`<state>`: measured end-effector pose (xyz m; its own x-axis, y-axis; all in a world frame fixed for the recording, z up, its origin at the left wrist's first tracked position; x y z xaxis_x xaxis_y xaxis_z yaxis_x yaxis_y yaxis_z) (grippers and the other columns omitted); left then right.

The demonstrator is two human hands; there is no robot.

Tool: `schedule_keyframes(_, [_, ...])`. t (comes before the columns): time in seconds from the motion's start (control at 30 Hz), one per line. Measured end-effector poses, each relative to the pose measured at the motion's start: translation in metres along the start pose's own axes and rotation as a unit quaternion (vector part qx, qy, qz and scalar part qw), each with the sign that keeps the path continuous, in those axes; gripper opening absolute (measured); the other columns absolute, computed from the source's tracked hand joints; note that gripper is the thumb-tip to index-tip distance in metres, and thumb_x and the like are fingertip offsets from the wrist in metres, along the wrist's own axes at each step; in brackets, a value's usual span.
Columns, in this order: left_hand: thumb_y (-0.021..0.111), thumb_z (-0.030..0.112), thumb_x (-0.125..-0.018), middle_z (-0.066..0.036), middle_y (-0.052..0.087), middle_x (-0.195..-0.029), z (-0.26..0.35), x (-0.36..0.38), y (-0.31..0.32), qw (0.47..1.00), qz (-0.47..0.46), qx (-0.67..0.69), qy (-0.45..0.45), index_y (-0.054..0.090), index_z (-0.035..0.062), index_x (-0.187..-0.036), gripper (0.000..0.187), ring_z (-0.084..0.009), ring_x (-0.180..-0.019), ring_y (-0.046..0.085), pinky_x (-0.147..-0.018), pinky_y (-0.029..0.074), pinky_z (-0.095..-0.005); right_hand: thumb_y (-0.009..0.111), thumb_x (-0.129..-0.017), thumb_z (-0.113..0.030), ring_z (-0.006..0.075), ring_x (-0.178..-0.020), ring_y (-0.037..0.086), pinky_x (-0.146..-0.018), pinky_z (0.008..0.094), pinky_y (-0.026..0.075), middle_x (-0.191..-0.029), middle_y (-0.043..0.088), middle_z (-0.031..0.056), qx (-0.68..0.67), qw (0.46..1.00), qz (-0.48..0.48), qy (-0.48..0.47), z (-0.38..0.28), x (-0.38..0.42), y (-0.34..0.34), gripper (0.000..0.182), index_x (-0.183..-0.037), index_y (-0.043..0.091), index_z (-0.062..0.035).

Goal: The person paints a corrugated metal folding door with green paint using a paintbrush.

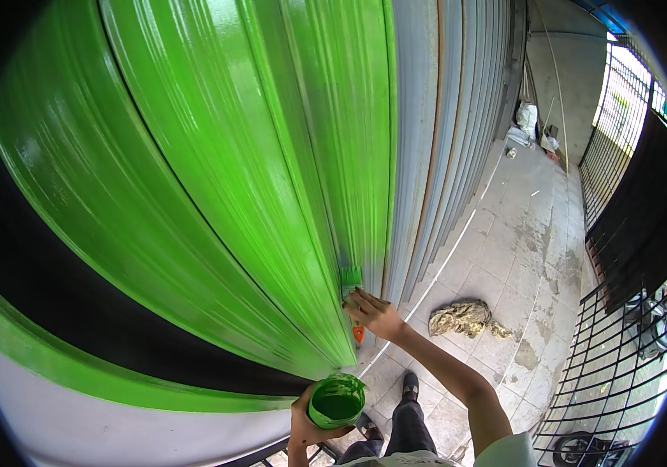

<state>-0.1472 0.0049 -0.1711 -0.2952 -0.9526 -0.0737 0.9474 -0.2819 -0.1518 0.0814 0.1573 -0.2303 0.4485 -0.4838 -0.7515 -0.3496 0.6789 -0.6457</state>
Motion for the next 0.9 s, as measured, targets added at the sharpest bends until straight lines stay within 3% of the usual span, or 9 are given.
schedule_keyframes(0.07, [0.093,0.025,-0.046,-0.013,0.070,-0.107,0.003,0.001,0.000,1.000,0.001,-0.025,0.003,0.059,-0.0020,-0.118,0.084,-0.0195,-0.100,0.066,-0.091,0.051,-0.0346,0.066,-0.081,-0.015,0.0262,-0.100,0.068,-0.078,0.0307,0.060,-0.113,0.064,0.0156,-0.025,0.997,-0.067,0.013,-0.004,0.019,0.009,0.025,-0.104,0.057,-0.0098])
schedule_keyframes(0.17, [0.093,0.025,-0.046,-0.012,0.070,-0.106,0.003,0.002,0.002,1.000,0.013,0.007,0.025,0.059,-0.0021,-0.118,0.084,-0.0201,-0.099,0.067,-0.091,0.051,-0.0351,0.066,-0.081,-0.015,0.0270,-0.101,0.068,-0.077,0.0307,0.060,-0.114,0.064,0.0160,-0.023,1.000,-0.018,0.007,0.009,0.004,-0.001,0.025,-0.104,0.057,-0.0099])
schedule_keyframes(0.27, [0.093,0.026,-0.046,-0.012,0.070,-0.106,-0.001,0.002,0.001,0.999,0.002,-0.034,0.024,0.059,-0.0023,-0.118,0.085,-0.0208,-0.099,0.067,-0.091,0.051,-0.0353,0.067,-0.082,-0.013,0.0270,-0.106,0.066,-0.079,0.0313,0.060,-0.119,0.063,0.0150,-0.026,0.997,0.077,0.006,0.026,-0.059,-0.047,0.026,-0.107,0.060,-0.0121])
schedule_keyframes(0.4, [0.092,0.027,-0.045,-0.013,0.070,-0.106,-0.004,0.002,0.000,0.999,-0.005,-0.035,0.031,0.059,-0.0021,-0.119,0.086,-0.0208,-0.098,0.067,-0.091,0.051,-0.0351,0.072,-0.077,-0.015,0.0227,-0.105,0.067,-0.081,0.0298,0.061,-0.117,0.066,0.0076,0.021,0.978,0.207,-0.017,0.026,-0.092,-0.078,0.025,-0.102,0.068,-0.0167])
schedule_keyframes(0.5, [0.092,0.028,-0.046,-0.013,0.070,-0.106,-0.008,0.003,-0.002,0.999,-0.012,-0.041,0.033,0.058,-0.0020,-0.119,0.086,-0.0207,-0.098,0.067,-0.091,0.051,-0.0353,0.069,-0.081,-0.013,0.0261,-0.106,0.066,-0.081,0.0305,0.060,-0.121,0.063,0.0124,0.023,0.989,0.144,-0.011,0.014,-0.053,-0.039,0.019,-0.099,0.064,-0.0148])
schedule_keyframes(0.67, [0.092,0.031,-0.046,-0.013,0.070,-0.106,-0.006,0.004,0.000,0.999,-0.014,-0.048,0.016,0.058,-0.0019,-0.119,0.087,-0.0211,-0.098,0.067,-0.090,0.051,-0.0355,0.067,-0.081,-0.016,0.0265,-0.107,0.066,-0.076,0.0332,0.061,-0.121,0.063,0.0138,0.004,1.000,-0.002,-0.015,0.000,0.004,0.006,0.024,-0.103,0.058,-0.0109])
schedule_keyframes(0.77, [0.092,0.031,-0.046,-0.013,0.070,-0.106,-0.009,0.005,-0.002,0.999,-0.019,-0.040,0.021,0.058,-0.0017,-0.119,0.087,-0.0212,-0.098,0.067,-0.090,0.051,-0.0354,0.066,-0.081,-0.014,0.0263,-0.107,0.066,-0.075,0.0313,0.060,-0.118,0.064,0.0137,-0.002,0.994,-0.106,0.036,-0.002,0.018,0.013,0.023,-0.103,0.058,-0.0104])
schedule_keyframes(0.9, [0.091,0.031,-0.046,-0.012,0.070,-0.106,0.001,0.006,0.000,0.998,-0.012,-0.059,0.007,0.058,-0.0016,-0.118,0.086,-0.0211,-0.098,0.067,-0.090,0.051,-0.0354,0.066,-0.081,-0.012,0.0254,-0.103,0.068,-0.073,0.0304,0.061,-0.115,0.066,0.0128,-0.008,0.999,0.035,0.026,0.020,-0.038,-0.037,0.027,-0.107,0.060,-0.0091])
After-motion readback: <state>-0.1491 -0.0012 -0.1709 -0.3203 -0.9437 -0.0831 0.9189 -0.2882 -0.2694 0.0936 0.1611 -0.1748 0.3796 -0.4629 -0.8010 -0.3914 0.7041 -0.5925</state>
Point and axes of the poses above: each hand's wrist, its own x-axis away from the middle knuckle, its own y-axis out of the palm, z = x × y, the point moved 2 cm from there along -x, towards the middle knuckle
